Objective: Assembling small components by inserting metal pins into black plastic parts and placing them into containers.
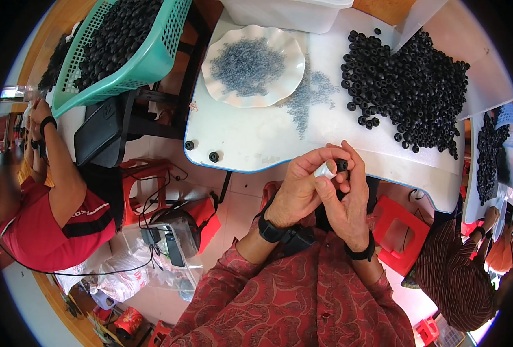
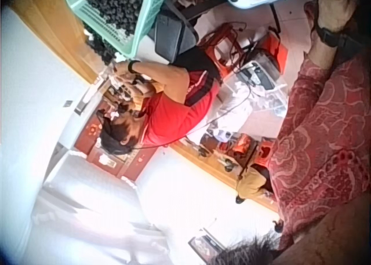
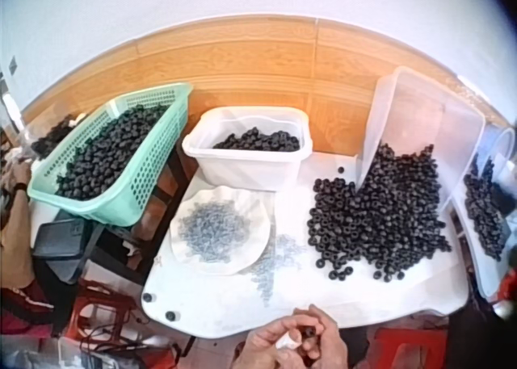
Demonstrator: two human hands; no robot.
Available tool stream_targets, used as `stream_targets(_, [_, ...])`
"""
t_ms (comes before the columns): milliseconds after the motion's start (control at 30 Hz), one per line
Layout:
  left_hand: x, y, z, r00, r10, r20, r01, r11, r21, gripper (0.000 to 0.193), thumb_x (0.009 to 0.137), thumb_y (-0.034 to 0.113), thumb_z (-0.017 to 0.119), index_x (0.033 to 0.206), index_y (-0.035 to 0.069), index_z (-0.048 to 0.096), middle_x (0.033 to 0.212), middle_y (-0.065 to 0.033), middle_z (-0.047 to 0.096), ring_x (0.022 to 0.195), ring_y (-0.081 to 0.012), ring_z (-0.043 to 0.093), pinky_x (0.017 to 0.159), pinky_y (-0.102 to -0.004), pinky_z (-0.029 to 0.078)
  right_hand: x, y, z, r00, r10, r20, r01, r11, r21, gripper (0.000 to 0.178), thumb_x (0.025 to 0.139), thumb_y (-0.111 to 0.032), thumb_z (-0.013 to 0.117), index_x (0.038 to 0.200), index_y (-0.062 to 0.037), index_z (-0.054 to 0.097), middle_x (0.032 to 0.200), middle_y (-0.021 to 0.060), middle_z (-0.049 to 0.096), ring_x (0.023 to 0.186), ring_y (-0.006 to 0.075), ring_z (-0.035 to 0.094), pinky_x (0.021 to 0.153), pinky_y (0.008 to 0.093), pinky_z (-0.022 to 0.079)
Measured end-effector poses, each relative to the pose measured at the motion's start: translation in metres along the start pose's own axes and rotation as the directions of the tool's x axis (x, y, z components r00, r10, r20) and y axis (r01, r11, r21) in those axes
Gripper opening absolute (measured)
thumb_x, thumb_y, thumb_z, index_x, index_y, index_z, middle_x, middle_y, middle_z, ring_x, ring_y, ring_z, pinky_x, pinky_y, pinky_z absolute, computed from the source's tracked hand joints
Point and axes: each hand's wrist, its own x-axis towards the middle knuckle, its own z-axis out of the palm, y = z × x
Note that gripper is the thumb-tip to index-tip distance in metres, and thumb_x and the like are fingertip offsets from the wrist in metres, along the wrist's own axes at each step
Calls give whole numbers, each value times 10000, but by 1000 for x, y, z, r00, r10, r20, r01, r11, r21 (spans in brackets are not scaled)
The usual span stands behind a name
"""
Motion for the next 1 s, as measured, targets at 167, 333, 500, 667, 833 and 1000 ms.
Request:
stream_targets(167, [-1,-1,2,1000,14,-1,-14,1000,18,292,832,100,666,1068,-37,562,1136,-160,594,841,-159,559,781,-304,530,-1,-3,-2,998,54,-14,-54,998,-33,766,858,-251,707,1404,75,279,1153,182,568,955,212,580,854,325,473])
stream_targets(333, [2,3,3,999,37,38,-40,996,78,360,836,181,702,1083,-33,551,1086,-183,622,811,-166,565,748,-321,539,-1,-4,1,999,-12,-30,11,999,-47,782,850,-263,716,1410,65,280,945,97,547,850,171,550,760,289,465])
stream_targets(500, [0,4,0,998,36,55,-38,999,34,338,853,103,657,1141,-35,547,1043,-149,620,811,-173,594,767,-311,538,0,-2,4,999,-15,-35,14,1000,-25,757,846,-263,719,1397,62,314,876,66,534,759,122,505,678,251,440])
stream_targets(667, [-2,4,3,1000,12,6,-12,1000,28,327,841,122,660,1099,-48,552,1003,-170,617,779,-178,579,733,-312,531,1,-9,3,996,78,-47,-76,996,39,698,852,-255,713,1365,66,365,806,35,526,682,83,465,612,220,410])
stream_targets(833, [-2,1,-2,999,12,50,-14,999,30,336,871,129,640,1141,-50,553,992,-155,617,786,-166,578,735,-298,520,2,-13,4,991,114,-69,-111,992,52,604,857,-210,706,1316,67,427,747,-13,504,609,28,402,536,179,338])
stream_targets(1000, [-3,-4,0,1000,17,15,-18,998,57,296,899,136,626,1133,-36,571,972,-108,615,789,-129,549,744,-257,484,1,0,9,983,136,-128,-114,980,162,528,854,-142,694,1280,62,458,748,-40,502,590,1,362,520,154,299])
